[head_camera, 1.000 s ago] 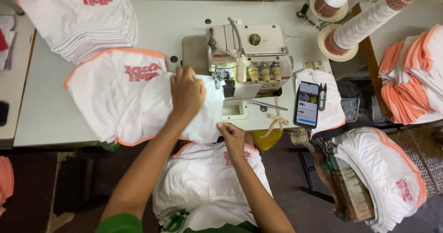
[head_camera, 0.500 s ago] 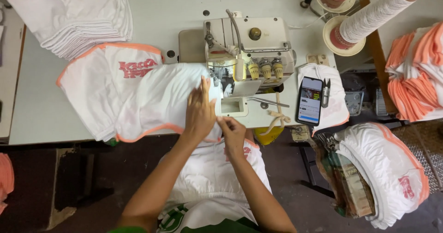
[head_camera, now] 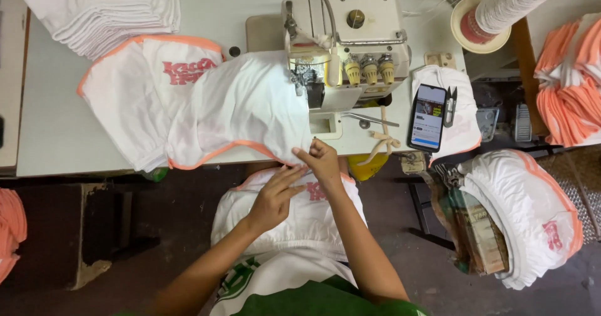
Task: A person is inspecting and sorting white garments at a sewing workstation, occasionally checking a smartphone.
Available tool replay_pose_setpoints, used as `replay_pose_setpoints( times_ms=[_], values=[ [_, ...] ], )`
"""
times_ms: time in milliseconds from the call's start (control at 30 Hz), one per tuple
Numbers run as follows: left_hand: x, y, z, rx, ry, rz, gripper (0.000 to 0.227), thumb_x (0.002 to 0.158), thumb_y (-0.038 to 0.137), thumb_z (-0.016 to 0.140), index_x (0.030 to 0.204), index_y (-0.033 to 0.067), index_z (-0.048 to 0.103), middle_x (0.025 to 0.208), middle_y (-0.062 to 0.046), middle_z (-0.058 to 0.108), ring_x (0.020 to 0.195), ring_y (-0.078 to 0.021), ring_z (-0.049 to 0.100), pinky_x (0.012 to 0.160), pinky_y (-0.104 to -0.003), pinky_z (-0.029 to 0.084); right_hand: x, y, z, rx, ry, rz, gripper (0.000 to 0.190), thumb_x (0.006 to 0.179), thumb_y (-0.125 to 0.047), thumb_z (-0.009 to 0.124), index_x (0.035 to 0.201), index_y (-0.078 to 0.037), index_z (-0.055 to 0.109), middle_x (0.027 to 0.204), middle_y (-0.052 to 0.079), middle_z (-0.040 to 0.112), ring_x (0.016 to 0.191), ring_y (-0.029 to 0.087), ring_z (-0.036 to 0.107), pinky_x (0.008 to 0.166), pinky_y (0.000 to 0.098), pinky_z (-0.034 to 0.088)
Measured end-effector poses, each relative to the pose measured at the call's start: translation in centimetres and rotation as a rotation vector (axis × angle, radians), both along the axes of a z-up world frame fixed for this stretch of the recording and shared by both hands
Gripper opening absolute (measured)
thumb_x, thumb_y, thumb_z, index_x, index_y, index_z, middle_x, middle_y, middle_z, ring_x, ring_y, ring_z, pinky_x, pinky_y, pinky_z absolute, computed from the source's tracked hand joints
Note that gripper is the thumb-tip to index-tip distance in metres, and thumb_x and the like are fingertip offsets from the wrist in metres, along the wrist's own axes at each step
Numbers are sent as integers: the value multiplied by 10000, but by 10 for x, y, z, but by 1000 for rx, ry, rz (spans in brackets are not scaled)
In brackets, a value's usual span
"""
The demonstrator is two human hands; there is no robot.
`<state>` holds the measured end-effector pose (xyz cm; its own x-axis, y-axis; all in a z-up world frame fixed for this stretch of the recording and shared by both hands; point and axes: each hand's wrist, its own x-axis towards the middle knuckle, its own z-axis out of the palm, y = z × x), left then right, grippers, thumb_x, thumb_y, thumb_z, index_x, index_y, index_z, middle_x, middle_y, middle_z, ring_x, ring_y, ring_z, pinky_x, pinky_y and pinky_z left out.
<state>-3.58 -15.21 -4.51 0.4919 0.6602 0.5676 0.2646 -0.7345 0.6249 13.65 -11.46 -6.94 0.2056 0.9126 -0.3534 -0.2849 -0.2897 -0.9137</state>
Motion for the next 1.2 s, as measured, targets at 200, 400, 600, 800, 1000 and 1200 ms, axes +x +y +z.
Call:
replay_pose_setpoints(
  times_ms=[200, 400, 600, 800, 1000, 1200],
  values=[
    [-1, 26, 8, 208, 240, 242, 521, 921, 56, 542, 1441, 90, 553, 1585, -227, 435, 1471, -435, 400, 1210, -659, 188, -7, -26, 14, -8, -183, -74, 173, 942, -214, 775, 904, -45, 781, 662, 87, 727, 607, 119, 662, 625, 261, 561],
    [-15, 55, 11, 311, 226, 90, 437, 1018, 25, 425, 1404, 87, 620, 1504, -99, 590, 1435, -289, 510, 1226, -531, 277, -14, -40, 44, 63, -144, -107, 188, 945, -151, 765, 953, 36, 784, 656, 139, 694, 614, 180, 682, 646, 321, 614],
    [-9, 77, 24, 313, 248, 132, 388, 1048, 46, 421, 1373, 41, 633, 1467, -138, 611, 1418, -305, 523, 1224, -502, 313, -17, -3, 59, 86, -218, -175, 148, 907, -163, 770, 879, -18, 787, 607, 86, 662, 593, 136, 659, 633, 288, 579],
    [0, 125, 37, 146, 283, 168, 496, 948, -72, 423, 1378, 44, 641, 1490, -136, 596, 1435, -304, 498, 1242, -603, 156, -4, 62, 35, 172, -97, -195, 189, 875, -136, 794, 854, 45, 741, 609, 114, 626, 573, 168, 623, 592, 329, 597],
    [7, 198, 3, 48, 263, 238, 532, 895, -9, 388, 1300, 132, 702, 1453, -42, 649, 1419, -220, 533, 1181, -673, 86, 1, 93, 27, 105, -207, -255, 434, 828, -232, 832, 531, -72, 559, 443, 83, 527, 317, 110, 440, 338, 217, 295],
    [10, 210, 23, -75, 233, 323, 505, 849, 58, 551, 1333, 137, 674, 1509, -65, 581, 1450, -267, 471, 1089, -777, 295, -11, 73, 45, 76, -213, -263, 479, 858, -258, 829, 514, -78, 550, 448, 74, 525, 316, 94, 433, 334, 219, 298]
  ],
)
